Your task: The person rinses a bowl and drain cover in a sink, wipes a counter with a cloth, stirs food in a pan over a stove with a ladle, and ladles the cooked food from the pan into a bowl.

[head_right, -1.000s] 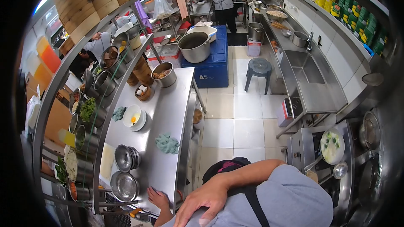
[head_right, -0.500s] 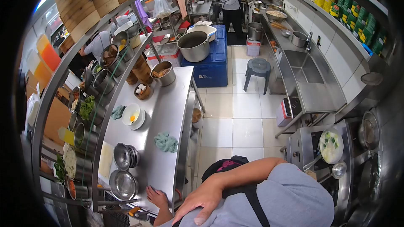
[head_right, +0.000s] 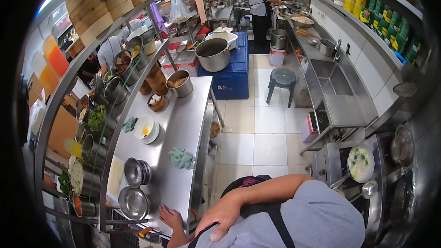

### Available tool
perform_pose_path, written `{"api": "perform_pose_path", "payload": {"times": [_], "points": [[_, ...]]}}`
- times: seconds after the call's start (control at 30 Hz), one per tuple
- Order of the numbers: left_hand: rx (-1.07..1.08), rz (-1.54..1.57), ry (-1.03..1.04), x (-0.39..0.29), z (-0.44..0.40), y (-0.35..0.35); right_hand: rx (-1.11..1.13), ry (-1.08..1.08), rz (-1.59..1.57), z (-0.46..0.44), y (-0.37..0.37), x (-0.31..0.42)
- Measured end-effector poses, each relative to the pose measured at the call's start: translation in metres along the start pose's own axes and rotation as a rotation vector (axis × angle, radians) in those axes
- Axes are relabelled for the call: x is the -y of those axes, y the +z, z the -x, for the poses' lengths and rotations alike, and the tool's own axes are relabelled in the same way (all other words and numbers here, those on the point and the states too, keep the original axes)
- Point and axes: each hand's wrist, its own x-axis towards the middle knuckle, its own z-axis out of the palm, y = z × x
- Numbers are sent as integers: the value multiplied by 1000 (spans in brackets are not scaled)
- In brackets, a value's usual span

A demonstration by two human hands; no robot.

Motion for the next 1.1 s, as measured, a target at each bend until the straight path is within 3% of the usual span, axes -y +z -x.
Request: {"api": "perform_pose_path", "payload": {"times": [0.27,0.4,0.53,0.87,1.1], "points": [[-15,20,-3,2,-2,3,106,80,25,-2,-8,10],[-8,100,-15,-1,-4,-5,8,-68,119,-12,-11,29],[-31,101,-41,-4,-3,-10,23,-14,30,-26,-14,52],[-72,115,-24,5,-3,-1,138,18,-29,-32,-20,28],[-60,113,-17,1,-5,-6,30,-55,31,-39,-19,42]]}}
